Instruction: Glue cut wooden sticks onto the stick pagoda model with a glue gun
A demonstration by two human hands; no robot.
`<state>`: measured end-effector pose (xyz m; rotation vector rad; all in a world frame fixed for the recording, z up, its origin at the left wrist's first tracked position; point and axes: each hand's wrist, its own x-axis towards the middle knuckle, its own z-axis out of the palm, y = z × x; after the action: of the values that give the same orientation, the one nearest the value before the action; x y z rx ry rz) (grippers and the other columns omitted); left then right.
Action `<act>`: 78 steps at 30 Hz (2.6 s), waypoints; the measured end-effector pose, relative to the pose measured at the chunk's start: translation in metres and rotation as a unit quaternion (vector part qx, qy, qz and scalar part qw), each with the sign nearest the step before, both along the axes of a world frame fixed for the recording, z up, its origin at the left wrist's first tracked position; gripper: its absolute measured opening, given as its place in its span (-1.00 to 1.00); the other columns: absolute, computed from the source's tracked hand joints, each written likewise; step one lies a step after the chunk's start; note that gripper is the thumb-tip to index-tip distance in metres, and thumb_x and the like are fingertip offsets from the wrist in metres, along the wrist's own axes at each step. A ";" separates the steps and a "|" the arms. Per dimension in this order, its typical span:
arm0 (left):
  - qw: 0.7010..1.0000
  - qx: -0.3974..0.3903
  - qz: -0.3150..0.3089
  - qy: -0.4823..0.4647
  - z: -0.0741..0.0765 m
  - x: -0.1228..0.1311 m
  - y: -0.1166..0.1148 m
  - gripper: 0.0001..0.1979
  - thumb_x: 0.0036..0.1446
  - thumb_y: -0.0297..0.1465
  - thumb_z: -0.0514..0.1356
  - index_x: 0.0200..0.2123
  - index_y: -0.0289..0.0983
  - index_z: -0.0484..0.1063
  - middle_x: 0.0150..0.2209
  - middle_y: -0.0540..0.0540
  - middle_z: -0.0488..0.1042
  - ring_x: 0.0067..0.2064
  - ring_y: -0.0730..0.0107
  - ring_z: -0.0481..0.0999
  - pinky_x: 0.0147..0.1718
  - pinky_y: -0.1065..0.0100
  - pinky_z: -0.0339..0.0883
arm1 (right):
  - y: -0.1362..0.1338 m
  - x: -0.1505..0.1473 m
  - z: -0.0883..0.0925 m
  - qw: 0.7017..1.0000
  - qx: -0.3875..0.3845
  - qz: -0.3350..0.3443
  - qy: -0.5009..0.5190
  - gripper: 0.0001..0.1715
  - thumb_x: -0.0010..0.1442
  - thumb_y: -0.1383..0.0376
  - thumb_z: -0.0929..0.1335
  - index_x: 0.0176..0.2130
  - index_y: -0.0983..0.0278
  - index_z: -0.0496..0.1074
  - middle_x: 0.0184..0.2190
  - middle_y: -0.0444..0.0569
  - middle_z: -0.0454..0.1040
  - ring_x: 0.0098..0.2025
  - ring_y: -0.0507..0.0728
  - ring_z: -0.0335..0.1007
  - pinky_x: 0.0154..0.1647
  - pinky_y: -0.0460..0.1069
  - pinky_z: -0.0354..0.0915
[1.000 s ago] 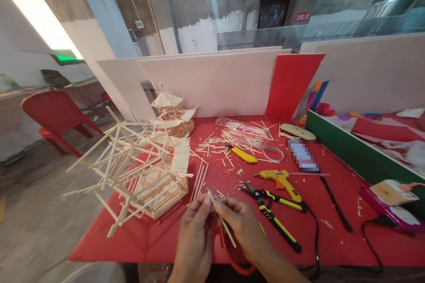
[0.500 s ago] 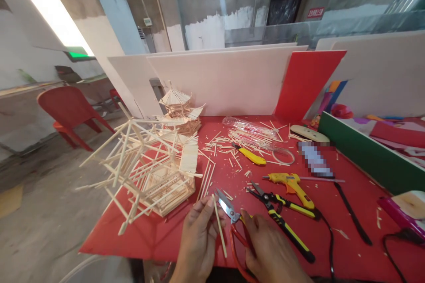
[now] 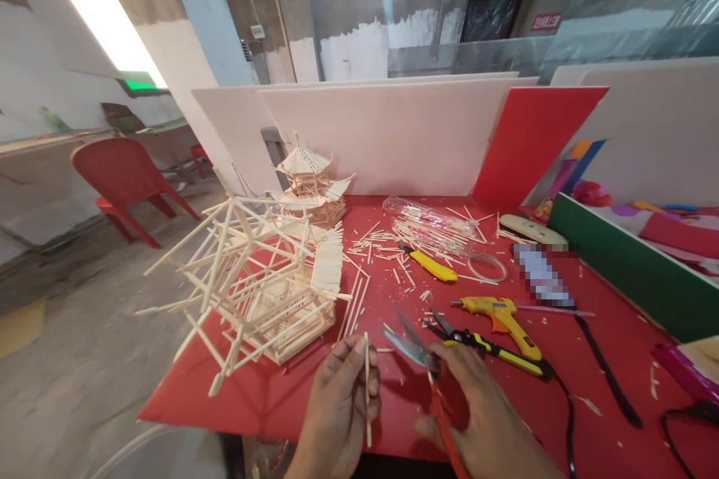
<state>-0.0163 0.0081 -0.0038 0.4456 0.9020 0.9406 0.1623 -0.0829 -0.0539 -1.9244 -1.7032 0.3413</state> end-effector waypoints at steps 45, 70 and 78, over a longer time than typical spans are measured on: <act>0.987 0.057 0.097 0.113 -0.004 0.004 -0.003 -0.61 -0.48 -0.23 0.57 -0.61 -0.32 0.54 -0.69 0.03 0.41 -0.65 0.63 0.29 -0.69 0.61 0.15 | 0.014 -0.015 0.005 0.962 0.214 -0.009 -0.166 -0.37 0.16 0.24 0.40 0.20 0.21 0.31 -0.33 0.01 0.35 -0.30 0.19 0.35 -0.29 0.03 0.24; 0.985 0.086 0.091 0.123 -0.004 -0.001 0.001 -0.61 -0.42 -0.20 0.56 -0.62 -0.33 0.52 -0.72 0.02 0.41 -0.71 0.69 0.20 -0.74 0.61 0.04 | 0.021 -0.018 0.006 0.963 0.223 -0.010 -0.149 -0.47 0.17 0.22 0.39 0.13 0.21 0.37 -0.33 0.02 0.38 -0.29 0.19 0.36 -0.30 0.04 0.26; 0.988 0.064 0.093 0.109 -0.007 0.003 0.004 -0.61 -0.41 -0.23 0.56 -0.57 -0.33 0.52 -0.70 0.02 0.44 -0.70 0.66 0.23 -0.75 0.62 0.04 | 0.023 -0.013 0.006 0.962 0.233 0.002 -0.142 -0.44 0.15 0.19 0.42 0.13 0.22 0.38 -0.32 0.02 0.39 -0.30 0.19 0.35 -0.32 0.04 0.27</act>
<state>-0.0131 0.0122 -0.0104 0.5893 1.0986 1.1410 0.1495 -0.0597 -0.0476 -1.6704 -1.7662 -0.3309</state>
